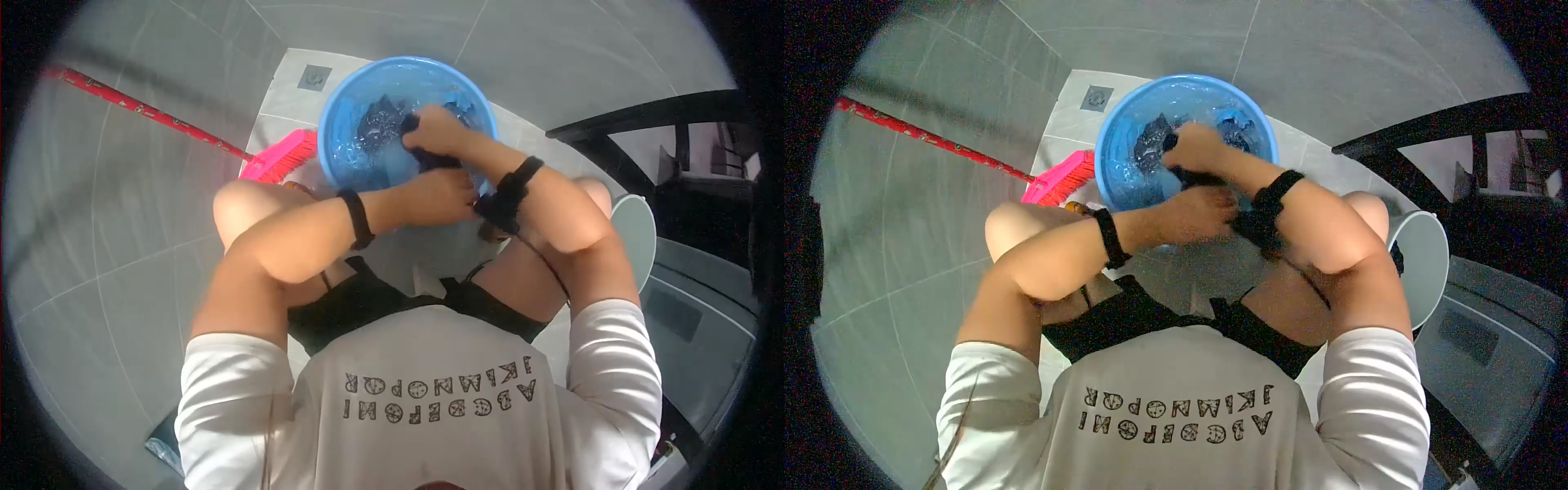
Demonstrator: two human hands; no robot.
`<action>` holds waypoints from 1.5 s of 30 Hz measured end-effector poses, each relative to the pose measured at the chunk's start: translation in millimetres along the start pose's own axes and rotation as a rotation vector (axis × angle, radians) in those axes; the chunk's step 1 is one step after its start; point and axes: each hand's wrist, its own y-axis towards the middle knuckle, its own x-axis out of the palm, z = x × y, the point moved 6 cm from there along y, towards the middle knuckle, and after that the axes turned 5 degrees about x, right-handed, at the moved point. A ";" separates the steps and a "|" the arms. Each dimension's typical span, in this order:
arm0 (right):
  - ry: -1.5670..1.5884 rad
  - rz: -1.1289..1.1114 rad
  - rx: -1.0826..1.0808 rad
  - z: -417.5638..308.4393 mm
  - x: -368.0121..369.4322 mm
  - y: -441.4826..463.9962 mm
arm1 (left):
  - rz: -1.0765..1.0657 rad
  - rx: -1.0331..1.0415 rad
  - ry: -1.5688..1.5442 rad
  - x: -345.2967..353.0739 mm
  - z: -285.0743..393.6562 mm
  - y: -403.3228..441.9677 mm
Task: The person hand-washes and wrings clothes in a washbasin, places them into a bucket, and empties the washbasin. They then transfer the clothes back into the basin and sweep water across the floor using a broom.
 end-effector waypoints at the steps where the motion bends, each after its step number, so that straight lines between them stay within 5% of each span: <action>1: -0.066 -0.002 -0.018 -8.2 3.4 -5.9 | 0.004 0.002 0.008 7.9 3.5 0.9; 3: -0.140 0.000 -0.033 -23.7 12.8 -14.2 | -0.221 -0.172 -0.069 42.5 0.3 0.1; 7: -0.214 -0.082 0.004 -32.2 42.3 -23.0 | -0.513 -0.170 -0.026 95.7 -3.8 -3.8; 9: -0.180 0.030 -0.049 -29.6 40.8 -24.3 | 0.102 -0.497 -0.255 60.1 -12.5 -4.8; 13: -0.132 0.279 0.052 -15.6 -66.0 -27.4 | 0.034 -0.231 0.047 15.1 -29.9 9.1; 15: 0.078 0.455 0.134 -11.9 -152.4 -65.9 | 0.195 0.080 0.339 -41.4 -13.9 12.0; 18: 0.051 0.637 0.120 -1.7 -248.8 -133.5 | 0.572 -0.239 0.201 -101.2 -5.2 0.9; 21: -0.009 0.685 0.128 2.2 -316.7 -210.3 | 0.608 -0.438 0.193 -112.6 -18.8 -18.1; 24: -0.519 0.804 0.311 19.7 -347.9 -276.7 | 0.538 -0.572 0.050 -107.1 -37.4 -30.9; 27: -0.701 0.540 0.543 46.8 -344.6 -321.7 | 0.548 -0.625 -0.020 -109.0 -41.3 -33.3; 30: -0.868 0.478 0.499 33.2 -360.9 -337.8 | 0.441 -0.769 -0.121 -104.8 -50.6 -39.7; 34: -0.730 0.363 0.110 -71.4 -356.9 -286.3 | 0.246 -0.637 -0.096 -127.2 -93.8 -31.3; 36: -0.860 0.255 0.112 -171.1 -310.1 -261.8 | 0.296 -0.696 -0.114 -140.1 -119.1 -24.8; 37: -0.580 -0.020 0.171 -174.6 -309.1 -233.2 | 0.347 -0.694 -0.185 -147.2 -129.0 -21.9; 39: -0.574 -0.115 -0.219 -212.6 -278.6 -199.1 | 0.522 -0.782 -0.336 -133.0 -177.6 -37.8; 40: -0.546 -0.081 -0.403 -213.9 -266.1 -169.5 | 0.535 -0.808 -0.326 -116.6 -185.4 -50.3; 42: -0.199 -0.304 -0.145 -150.6 -210.2 -61.5 | 0.828 -1.083 -0.480 -75.5 -215.8 -89.3; 44: -0.409 -0.160 -0.429 -104.1 -144.8 16.9 | 0.738 -1.422 -0.325 -15.0 -207.3 -126.9; 45: -0.472 -0.136 -0.287 -66.2 -106.5 46.8 | 0.874 -1.499 -0.401 30.1 -200.7 -146.3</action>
